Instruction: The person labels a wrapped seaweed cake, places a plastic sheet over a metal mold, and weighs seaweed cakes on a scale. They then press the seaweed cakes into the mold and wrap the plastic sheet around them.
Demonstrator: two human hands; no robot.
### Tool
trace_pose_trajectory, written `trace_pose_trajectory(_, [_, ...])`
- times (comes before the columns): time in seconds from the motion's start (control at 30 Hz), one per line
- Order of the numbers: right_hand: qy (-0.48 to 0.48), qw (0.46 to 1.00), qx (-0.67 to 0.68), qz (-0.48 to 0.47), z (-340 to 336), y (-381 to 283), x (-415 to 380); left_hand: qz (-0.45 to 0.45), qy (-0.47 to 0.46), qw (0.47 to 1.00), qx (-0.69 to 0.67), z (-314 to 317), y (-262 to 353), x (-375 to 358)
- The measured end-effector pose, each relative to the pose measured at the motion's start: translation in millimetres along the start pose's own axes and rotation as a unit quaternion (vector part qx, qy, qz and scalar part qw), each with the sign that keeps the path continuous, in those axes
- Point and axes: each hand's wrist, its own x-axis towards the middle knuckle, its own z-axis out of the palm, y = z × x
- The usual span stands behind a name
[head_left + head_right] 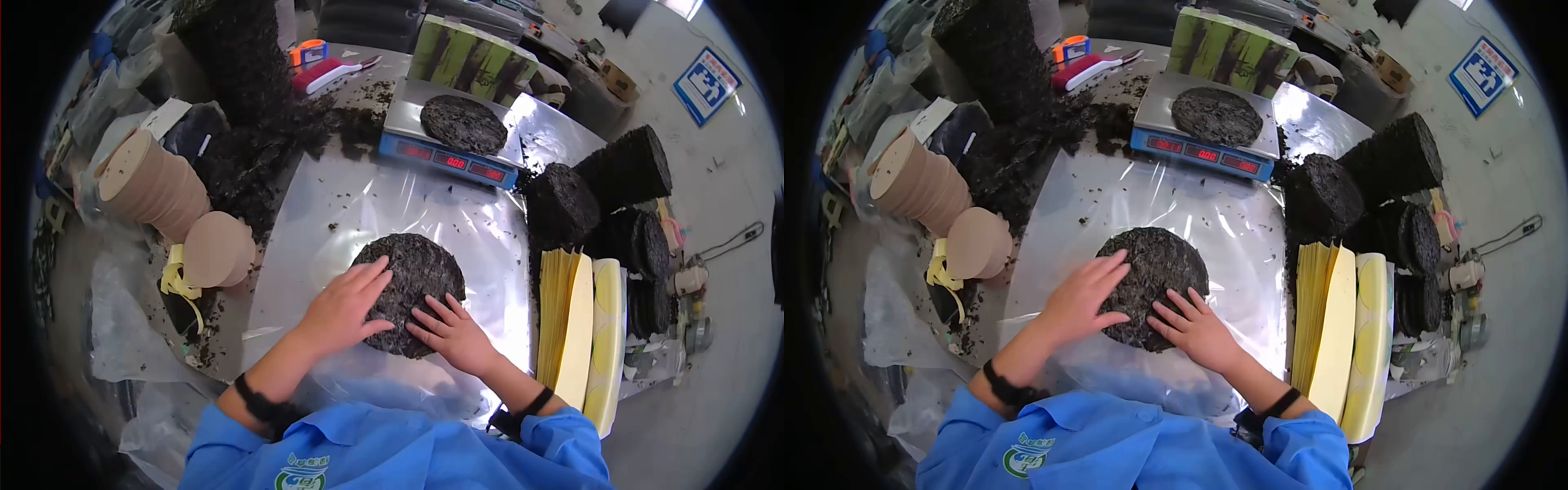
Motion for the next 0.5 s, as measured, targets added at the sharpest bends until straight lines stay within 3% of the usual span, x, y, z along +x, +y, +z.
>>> trace_pose_trajectory(0.03, [-0.039, 0.999, 0.008, 0.008, 12, -2, 4, -0.025, -0.079, 0.995, 0.050, 24, -10, 4])
trace_pose_trajectory(0.13, [-0.087, 0.995, 0.025, 0.041, 5, 0, 14, -0.007, -0.099, 0.993, 0.065, 19, -12, 24])
trace_pose_trajectory(0.2, [-0.104, 0.993, 0.032, 0.045, 0, 3, 22, -0.052, -0.175, 0.978, 0.099, 10, -8, 36])
trace_pose_trajectory(0.3, [-0.160, 0.987, 0.014, 0.026, -4, 10, 28, -0.048, -0.227, 0.966, 0.115, 9, -11, 51])
trace_pose_trajectory(0.37, [-0.216, 0.971, 0.092, 0.039, -25, 8, 32, -0.057, -0.231, 0.965, 0.110, 13, -13, 60])
trace_pose_trajectory(0.43, [-0.199, 0.974, 0.106, 0.033, -35, 17, 48, -0.047, -0.258, 0.954, 0.144, 17, -14, 69])
trace_pose_trajectory(0.5, [-0.232, 0.953, 0.044, 0.190, -21, 30, 62, -0.049, -0.283, 0.945, 0.157, 28, -15, 78])
